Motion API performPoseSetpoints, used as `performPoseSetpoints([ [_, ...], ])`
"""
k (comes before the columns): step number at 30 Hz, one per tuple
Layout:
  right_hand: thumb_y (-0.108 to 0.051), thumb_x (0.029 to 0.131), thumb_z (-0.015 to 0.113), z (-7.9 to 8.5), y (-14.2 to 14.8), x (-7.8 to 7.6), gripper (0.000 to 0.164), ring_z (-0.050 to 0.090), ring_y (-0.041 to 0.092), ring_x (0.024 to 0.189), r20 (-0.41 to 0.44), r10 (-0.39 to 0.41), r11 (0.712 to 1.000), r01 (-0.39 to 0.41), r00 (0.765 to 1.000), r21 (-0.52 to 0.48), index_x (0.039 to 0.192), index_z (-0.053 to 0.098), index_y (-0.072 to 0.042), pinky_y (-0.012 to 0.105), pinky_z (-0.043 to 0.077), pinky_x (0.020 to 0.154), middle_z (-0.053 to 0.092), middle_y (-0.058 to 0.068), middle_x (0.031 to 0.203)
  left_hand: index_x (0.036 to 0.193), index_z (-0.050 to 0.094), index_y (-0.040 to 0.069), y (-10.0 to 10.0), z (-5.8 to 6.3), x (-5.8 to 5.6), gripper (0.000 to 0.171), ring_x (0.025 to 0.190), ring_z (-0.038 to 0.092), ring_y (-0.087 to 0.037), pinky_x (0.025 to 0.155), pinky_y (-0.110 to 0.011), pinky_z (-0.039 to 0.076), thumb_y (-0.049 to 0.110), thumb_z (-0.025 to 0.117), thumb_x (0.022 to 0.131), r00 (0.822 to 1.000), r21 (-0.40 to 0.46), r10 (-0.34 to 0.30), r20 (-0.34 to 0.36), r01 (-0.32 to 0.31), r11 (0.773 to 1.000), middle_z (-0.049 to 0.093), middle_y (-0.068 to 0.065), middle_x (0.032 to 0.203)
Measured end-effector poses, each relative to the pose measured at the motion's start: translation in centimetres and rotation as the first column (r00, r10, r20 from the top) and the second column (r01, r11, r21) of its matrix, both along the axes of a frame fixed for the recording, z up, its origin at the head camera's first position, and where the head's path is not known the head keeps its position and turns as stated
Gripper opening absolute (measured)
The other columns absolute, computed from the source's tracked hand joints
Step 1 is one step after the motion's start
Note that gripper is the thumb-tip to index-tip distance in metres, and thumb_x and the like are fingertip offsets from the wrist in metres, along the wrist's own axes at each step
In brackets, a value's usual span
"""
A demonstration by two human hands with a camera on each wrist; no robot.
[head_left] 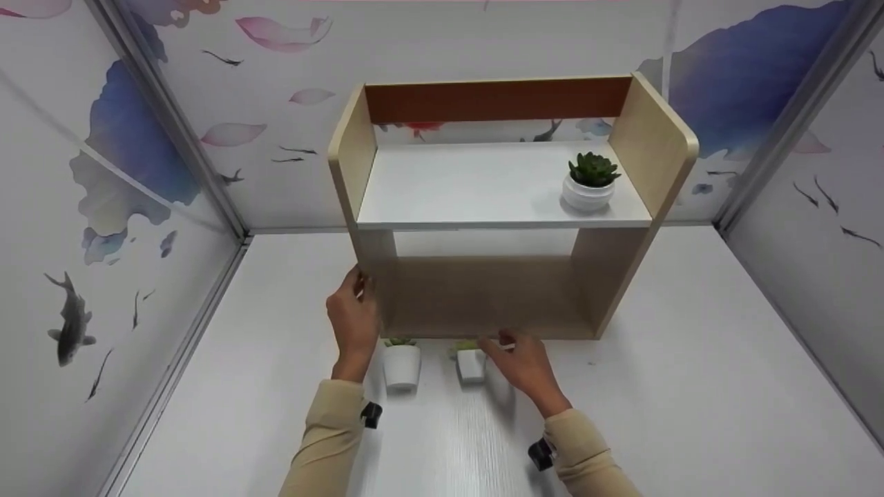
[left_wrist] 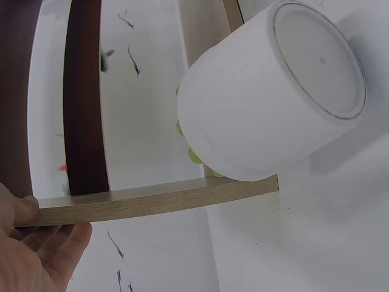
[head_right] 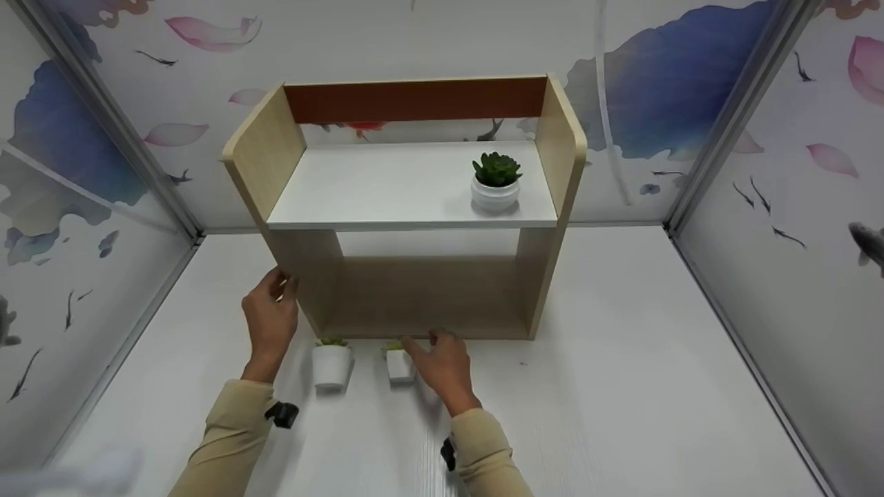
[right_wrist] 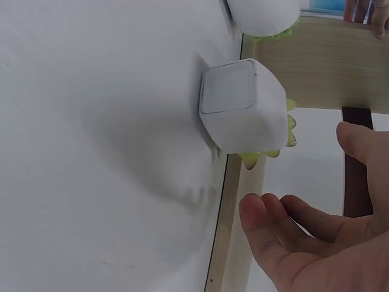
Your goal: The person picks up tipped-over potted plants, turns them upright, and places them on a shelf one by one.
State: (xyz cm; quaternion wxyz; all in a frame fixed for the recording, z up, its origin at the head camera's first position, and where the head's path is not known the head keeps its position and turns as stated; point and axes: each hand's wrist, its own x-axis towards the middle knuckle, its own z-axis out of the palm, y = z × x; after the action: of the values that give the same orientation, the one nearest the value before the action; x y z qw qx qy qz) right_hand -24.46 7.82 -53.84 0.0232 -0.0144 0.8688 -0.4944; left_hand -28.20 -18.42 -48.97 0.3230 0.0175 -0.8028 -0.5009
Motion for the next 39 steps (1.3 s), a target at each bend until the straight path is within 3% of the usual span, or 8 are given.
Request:
performPoseSetpoints([
  [12, -0.049, 0.095, 0.069, -0.1, -0.6, 0.1, 0.069, 0.066, 0.033, 0.111, 0.076, -0.013, 1.0, 0.011, 0.997, 0.02, 0.136, 0.059, 0.007, 0.049, 0.058, 0.086, 0.065, 0.022, 0.127, 0.134, 0.063, -0.005, 0.0, 0.0, -0.2, 0.033, 0.114, 0.07, -0.034, 0.091, -0.045, 0.06, 0.003, 0.061, 0.102, 1.0, -0.003, -0.006, -0.015, 0.006, 1.0, 0.069, -0.024, 0.126],
  [21, -0.049, 0.093, 0.071, -0.9, -1.0, 0.1, 0.07, 0.064, 0.026, 0.098, 0.087, 0.012, 1.0, -0.011, 0.996, -0.005, 0.132, 0.06, 0.007, 0.044, 0.056, 0.08, 0.067, 0.018, 0.117, 0.136, 0.062, -0.004, -0.1, -0.1, -0.1, 0.035, 0.114, 0.07, -0.033, 0.092, -0.045, 0.06, 0.004, 0.061, 0.103, 1.0, -0.003, 0.004, 0.007, -0.004, 1.0, 0.069, -0.021, 0.128],
  [27, -0.048, 0.092, 0.073, -1.4, -1.3, 0.2, 0.07, 0.062, 0.034, 0.114, 0.094, -0.001, 1.0, -0.001, 0.996, 0.014, 0.132, 0.06, 0.008, 0.052, 0.055, 0.092, 0.065, 0.022, 0.126, 0.137, 0.062, -0.004, -0.1, -0.2, -0.1, 0.035, 0.115, 0.07, -0.033, 0.093, -0.044, 0.059, 0.004, 0.06, 0.103, 1.0, -0.001, -0.002, 0.004, 0.002, 1.0, 0.068, -0.022, 0.129],
  [39, -0.043, 0.092, 0.074, -1.4, -1.8, 0.2, 0.071, 0.063, 0.039, 0.116, 0.092, 0.011, 1.0, -0.013, 0.996, 0.022, 0.133, 0.058, 0.013, 0.055, 0.055, 0.094, 0.065, 0.026, 0.127, 0.134, 0.064, -0.004, -0.2, -0.4, -0.1, 0.033, 0.111, 0.071, -0.033, 0.09, -0.044, 0.06, 0.002, 0.061, 0.102, 1.0, -0.026, 0.001, -0.019, -0.001, 1.0, 0.071, -0.022, 0.124],
])
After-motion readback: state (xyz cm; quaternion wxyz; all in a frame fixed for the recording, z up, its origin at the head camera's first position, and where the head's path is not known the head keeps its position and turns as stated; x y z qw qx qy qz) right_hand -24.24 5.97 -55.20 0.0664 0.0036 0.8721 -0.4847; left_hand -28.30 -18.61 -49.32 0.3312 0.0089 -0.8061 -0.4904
